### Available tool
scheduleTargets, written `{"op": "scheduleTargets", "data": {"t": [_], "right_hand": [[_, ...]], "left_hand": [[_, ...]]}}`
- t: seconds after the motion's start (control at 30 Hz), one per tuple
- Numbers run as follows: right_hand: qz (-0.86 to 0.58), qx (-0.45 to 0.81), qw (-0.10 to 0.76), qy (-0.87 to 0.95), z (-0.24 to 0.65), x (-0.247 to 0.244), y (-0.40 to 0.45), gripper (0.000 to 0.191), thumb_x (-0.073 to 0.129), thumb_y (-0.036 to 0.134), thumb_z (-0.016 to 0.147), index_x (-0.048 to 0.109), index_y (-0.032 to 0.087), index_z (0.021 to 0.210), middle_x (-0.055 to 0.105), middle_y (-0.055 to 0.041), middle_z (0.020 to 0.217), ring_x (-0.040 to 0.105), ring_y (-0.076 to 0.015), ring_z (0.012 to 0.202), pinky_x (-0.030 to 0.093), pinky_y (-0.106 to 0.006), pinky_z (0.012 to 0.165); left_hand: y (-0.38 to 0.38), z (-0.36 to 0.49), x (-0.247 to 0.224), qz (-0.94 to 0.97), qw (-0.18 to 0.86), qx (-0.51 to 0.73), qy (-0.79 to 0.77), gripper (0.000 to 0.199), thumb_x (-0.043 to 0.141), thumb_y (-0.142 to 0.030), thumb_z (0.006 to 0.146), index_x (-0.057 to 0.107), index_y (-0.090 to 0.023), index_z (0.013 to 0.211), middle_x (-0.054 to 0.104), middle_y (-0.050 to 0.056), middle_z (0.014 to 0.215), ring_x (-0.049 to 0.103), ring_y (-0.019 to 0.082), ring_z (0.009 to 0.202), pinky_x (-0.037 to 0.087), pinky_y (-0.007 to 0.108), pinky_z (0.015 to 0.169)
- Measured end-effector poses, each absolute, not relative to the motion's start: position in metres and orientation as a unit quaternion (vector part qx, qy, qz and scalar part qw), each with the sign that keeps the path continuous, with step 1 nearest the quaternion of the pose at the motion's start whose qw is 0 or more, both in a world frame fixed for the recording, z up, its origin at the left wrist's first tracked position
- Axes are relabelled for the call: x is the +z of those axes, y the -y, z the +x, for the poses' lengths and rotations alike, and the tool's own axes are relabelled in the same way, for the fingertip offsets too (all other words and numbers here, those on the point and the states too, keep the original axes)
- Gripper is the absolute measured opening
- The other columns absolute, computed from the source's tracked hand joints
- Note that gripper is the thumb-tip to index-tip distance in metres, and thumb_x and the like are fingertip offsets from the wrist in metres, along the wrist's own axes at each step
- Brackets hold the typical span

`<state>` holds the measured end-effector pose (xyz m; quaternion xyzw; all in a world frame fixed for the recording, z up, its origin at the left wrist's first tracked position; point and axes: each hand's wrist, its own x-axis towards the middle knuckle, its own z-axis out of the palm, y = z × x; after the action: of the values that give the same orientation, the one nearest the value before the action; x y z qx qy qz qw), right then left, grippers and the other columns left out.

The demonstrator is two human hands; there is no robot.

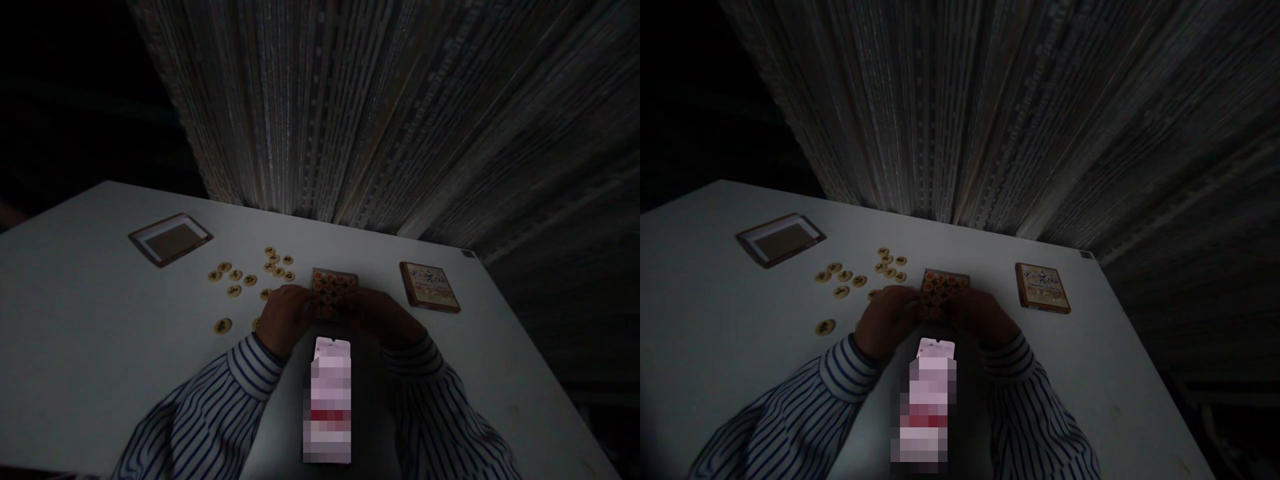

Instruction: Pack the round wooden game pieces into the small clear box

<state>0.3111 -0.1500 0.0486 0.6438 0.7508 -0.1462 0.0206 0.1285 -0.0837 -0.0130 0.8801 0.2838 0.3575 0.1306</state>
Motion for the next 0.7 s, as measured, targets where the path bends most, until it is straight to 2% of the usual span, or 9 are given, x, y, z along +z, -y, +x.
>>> {"op": "scheduleTargets", "data": {"t": [0.13, 0.7], "right_hand": [[0.648, -0.143, 0.031, -0.747, 0.311, 0.048, 0.15, 0.023, 0.046, 0.027, 0.086, 0.067, 0.022, 0.094, 0.068, -0.0049, 0.096, 0.063, -0.0185, 0.086, 0.047, -0.026, 0.068], [0.664, -0.123, 0.003, -0.737, 0.319, 0.051, 0.156, 0.025, 0.05, 0.027, 0.083, 0.064, 0.021, 0.103, 0.066, -0.0072, 0.103, 0.061, -0.0199, 0.091, 0.048, -0.031, 0.076]], "left_hand": [[0.084, 0.129, -0.014, 0.878, 0.132, 0.362, -0.285, 0.022, 0.047, -0.027, 0.083, 0.065, -0.015, 0.089, 0.068, 0.009, 0.084, 0.06, 0.022, 0.08, 0.049, 0.04, 0.071], [0.084, 0.128, -0.012, 0.884, 0.133, 0.346, -0.286, 0.021, 0.048, -0.027, 0.082, 0.064, -0.014, 0.09, 0.067, 0.009, 0.084, 0.059, 0.023, 0.081, 0.048, 0.04, 0.071]]}}
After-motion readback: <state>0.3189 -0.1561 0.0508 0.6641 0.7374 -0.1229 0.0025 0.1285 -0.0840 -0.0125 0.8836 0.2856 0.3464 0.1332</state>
